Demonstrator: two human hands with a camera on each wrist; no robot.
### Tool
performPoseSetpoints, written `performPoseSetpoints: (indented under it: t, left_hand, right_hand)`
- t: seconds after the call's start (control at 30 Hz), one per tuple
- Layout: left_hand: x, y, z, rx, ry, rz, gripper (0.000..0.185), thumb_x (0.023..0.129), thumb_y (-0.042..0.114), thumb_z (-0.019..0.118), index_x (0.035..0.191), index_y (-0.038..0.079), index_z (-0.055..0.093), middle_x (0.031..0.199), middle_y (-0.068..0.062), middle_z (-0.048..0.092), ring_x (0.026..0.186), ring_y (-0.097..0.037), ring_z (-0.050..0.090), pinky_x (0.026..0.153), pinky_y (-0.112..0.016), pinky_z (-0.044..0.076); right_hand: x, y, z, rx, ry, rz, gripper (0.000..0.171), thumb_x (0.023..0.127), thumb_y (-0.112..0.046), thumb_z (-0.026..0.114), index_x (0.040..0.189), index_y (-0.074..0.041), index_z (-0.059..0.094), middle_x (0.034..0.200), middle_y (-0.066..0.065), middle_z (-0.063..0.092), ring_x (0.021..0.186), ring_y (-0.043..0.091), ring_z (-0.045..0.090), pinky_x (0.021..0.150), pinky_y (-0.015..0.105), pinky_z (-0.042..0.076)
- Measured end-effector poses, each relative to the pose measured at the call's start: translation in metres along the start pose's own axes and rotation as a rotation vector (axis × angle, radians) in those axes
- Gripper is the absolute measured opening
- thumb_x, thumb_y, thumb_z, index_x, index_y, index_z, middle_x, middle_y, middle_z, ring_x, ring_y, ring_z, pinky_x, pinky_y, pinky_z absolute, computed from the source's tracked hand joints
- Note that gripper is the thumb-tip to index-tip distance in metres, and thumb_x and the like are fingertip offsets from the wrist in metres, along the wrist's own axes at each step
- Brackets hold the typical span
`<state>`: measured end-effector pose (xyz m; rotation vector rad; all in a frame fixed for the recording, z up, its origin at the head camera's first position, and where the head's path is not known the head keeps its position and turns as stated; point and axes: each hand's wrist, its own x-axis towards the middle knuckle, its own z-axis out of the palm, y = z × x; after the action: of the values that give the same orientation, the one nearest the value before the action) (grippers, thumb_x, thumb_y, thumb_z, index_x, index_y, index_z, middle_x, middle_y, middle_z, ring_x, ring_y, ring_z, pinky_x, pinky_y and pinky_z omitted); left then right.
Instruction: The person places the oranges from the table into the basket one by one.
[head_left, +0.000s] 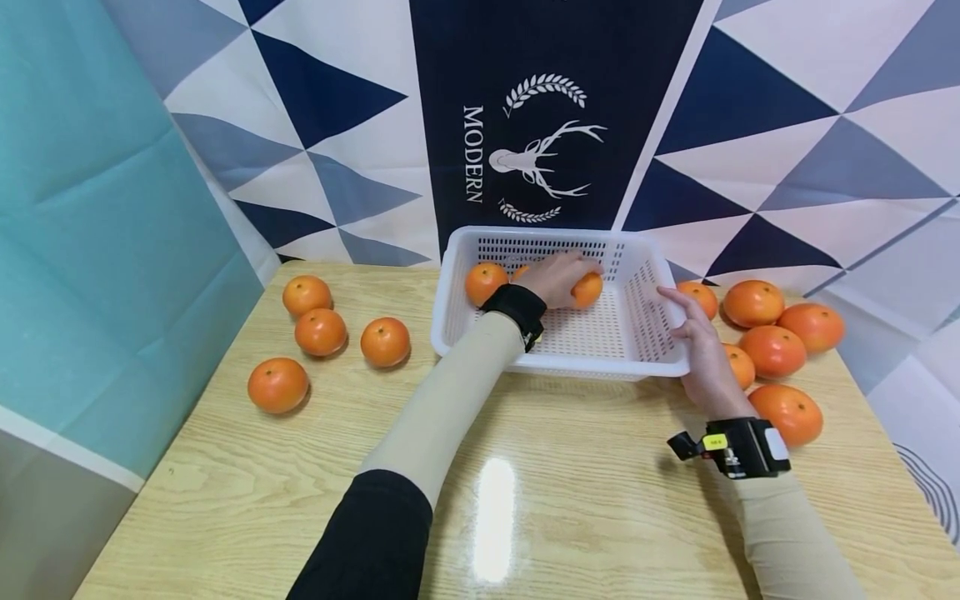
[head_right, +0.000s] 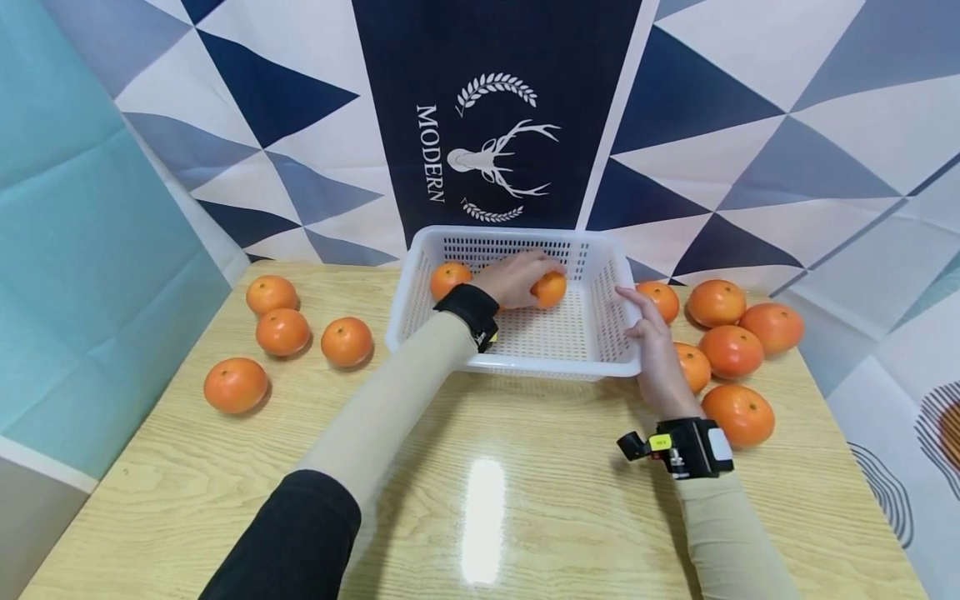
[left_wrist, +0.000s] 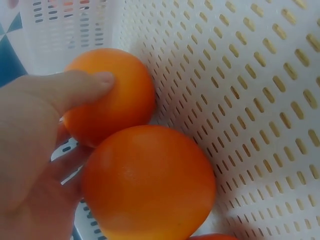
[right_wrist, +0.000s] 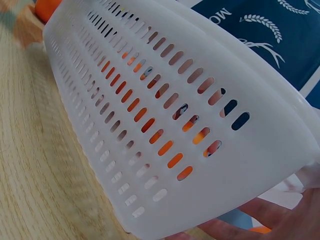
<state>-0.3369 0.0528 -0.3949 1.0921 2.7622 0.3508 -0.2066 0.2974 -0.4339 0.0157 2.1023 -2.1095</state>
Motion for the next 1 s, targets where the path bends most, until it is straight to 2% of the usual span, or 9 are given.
performPoseSetpoints:
  t: [0.2, 0.43, 0.63, 0.8, 1.0]
  left_hand:
    - [-0.006, 0.003, -0.003, 0.008, 0.001, 0.019, 0.065, 0.106, 0.015, 0.078, 0.167, 0.019, 0.055, 0.172, -0.004, 0.055, 0.155, -0.022, 0.053, 0.135, -0.036, 0.041]
    - [-0.004, 0.001, -0.004, 0.001, -0.029, 0.006, 0.066, 0.108, 0.019, 0.077, 0.169, 0.021, 0.052, 0.176, -0.001, 0.051, 0.161, -0.019, 0.048, 0.138, -0.035, 0.037]
    - [-0.003, 0.0, -0.008, -0.043, -0.029, -0.012, 0.065, 0.108, 0.018, 0.076, 0.168, 0.022, 0.054, 0.176, 0.0, 0.051, 0.161, -0.017, 0.047, 0.138, -0.031, 0.035]
    - [-0.005, 0.003, -0.015, -0.033, -0.023, -0.026, 0.063, 0.11, 0.015, 0.07, 0.169, 0.026, 0.052, 0.181, 0.0, 0.044, 0.168, -0.018, 0.041, 0.14, -0.031, 0.033]
    - [-0.008, 0.007, -0.031, 0.018, -0.005, 0.005, 0.057, 0.113, 0.021, 0.066, 0.169, 0.024, 0.052, 0.181, -0.002, 0.045, 0.169, -0.02, 0.041, 0.141, -0.034, 0.031]
  right_hand:
    - [0.0, 0.0, 0.001, 0.005, 0.004, 0.005, 0.076, 0.109, -0.011, 0.02, 0.179, -0.041, 0.024, 0.193, -0.006, -0.013, 0.164, 0.037, 0.02, 0.098, 0.017, 0.057]
    - [0.001, 0.0, 0.001, 0.004, 0.006, 0.012, 0.076, 0.109, -0.011, 0.02, 0.179, -0.041, 0.025, 0.193, -0.007, -0.012, 0.165, 0.033, 0.021, 0.099, 0.017, 0.055]
    - [0.001, 0.0, 0.0, 0.0, -0.002, 0.009, 0.075, 0.11, -0.012, 0.019, 0.179, -0.042, 0.023, 0.193, -0.006, -0.014, 0.164, 0.036, 0.02, 0.098, 0.017, 0.057]
    - [0.0, 0.0, -0.001, -0.006, -0.008, -0.003, 0.075, 0.11, -0.013, 0.02, 0.179, -0.041, 0.023, 0.193, -0.004, -0.014, 0.162, 0.039, 0.021, 0.097, 0.018, 0.059]
    - [0.001, 0.001, -0.001, -0.014, -0.012, -0.008, 0.075, 0.11, -0.012, 0.019, 0.179, -0.041, 0.022, 0.193, -0.003, -0.014, 0.162, 0.04, 0.022, 0.096, 0.018, 0.06]
